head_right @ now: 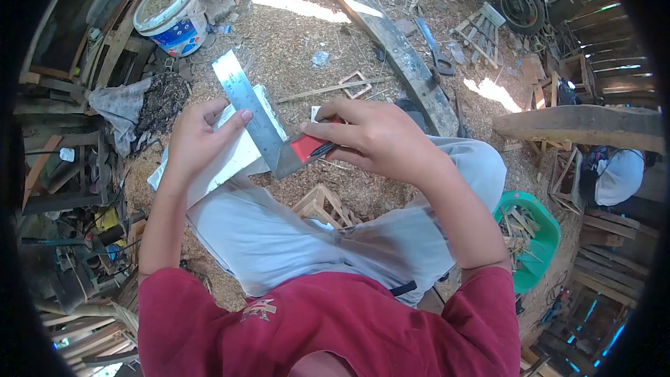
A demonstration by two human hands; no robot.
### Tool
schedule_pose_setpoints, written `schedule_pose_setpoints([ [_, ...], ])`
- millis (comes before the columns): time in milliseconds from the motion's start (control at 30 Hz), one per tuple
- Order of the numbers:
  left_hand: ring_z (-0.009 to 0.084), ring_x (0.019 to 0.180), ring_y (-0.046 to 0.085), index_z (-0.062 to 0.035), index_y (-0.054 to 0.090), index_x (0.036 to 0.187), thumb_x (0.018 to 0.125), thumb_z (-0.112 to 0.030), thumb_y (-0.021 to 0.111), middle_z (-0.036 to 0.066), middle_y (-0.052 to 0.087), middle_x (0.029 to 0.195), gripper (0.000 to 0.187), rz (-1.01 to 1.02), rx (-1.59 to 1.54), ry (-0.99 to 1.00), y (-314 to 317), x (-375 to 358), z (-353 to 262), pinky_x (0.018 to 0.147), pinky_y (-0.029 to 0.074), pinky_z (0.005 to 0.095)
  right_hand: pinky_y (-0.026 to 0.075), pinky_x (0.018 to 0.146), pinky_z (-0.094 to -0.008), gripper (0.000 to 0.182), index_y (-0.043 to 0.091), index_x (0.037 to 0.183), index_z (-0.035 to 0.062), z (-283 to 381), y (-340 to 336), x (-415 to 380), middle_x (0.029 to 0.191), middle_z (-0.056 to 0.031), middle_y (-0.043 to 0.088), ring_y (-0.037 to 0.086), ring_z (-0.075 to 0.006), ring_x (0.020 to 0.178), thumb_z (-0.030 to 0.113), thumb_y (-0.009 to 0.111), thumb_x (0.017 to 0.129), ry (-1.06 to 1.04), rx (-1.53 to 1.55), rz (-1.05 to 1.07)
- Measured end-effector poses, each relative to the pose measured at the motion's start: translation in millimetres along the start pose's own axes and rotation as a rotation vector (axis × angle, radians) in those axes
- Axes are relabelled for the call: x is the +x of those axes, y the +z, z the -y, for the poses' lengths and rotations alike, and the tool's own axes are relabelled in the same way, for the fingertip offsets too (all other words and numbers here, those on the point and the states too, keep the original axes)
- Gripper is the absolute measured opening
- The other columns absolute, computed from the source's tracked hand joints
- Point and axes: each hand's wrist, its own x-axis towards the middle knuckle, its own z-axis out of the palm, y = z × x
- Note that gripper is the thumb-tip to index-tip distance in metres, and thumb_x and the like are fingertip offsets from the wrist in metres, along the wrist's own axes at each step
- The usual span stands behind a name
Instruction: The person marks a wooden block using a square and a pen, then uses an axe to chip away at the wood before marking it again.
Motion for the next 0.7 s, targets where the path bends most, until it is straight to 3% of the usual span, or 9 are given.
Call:
schedule_pose_setpoints([
  [433,0.0248,0.054,0.058,-0.0074,0.081,0.092,0.092,-0.060,0.078,0.012,0.061,0.060,0.053,0.022,-0.083,-0.013,4,2,8,0.054,0.042,0.0410,0.060,0.086,-0.0450,0.063,0.072,0.140,0.0144,4,-7,-1,0.122,-0.0096,0.071,0.074,-0.0324,0.106,0.023,0.091,0.080,0.097,0.038,-0.028],
  [533,0.0235,0.055,0.060,-0.0083,0.082,0.095,0.092,-0.061,0.078,0.012,0.063,0.061,0.053,0.074,-0.047,-0.069,-1,2,3,0.055,0.043,0.0407,0.059,0.082,-0.0409,0.062,0.071,0.141,0.0132,2,-7,0,0.120,-0.0116,0.069,0.072,-0.0288,0.102,0.023,0.091,0.083,0.059,0.081,-0.147],
  [600,0.0230,0.055,0.062,-0.0087,0.083,0.097,0.092,-0.061,0.078,0.012,0.064,0.062,0.052,0.086,-0.087,-0.096,-1,4,5,0.056,0.045,0.0404,0.056,0.079,-0.0368,0.058,0.070,0.142,0.0089,-3,-10,-5,0.114,-0.0113,0.070,0.069,-0.0248,0.095,0.040,0.080,0.094,0.088,0.107,-0.173],
  [700,0.0095,0.060,0.048,-0.0019,0.076,0.087,0.095,-0.047,0.082,0.002,0.055,0.062,0.046,0.059,-0.159,-0.088,-3,1,-8,0.055,0.038,0.0339,0.051,0.074,-0.0349,0.070,0.068,0.140,0.0041,-1,-2,9,0.095,-0.0068,0.067,0.065,-0.0199,0.082,0.063,0.051,0.107,0.101,0.375,-0.450],
])
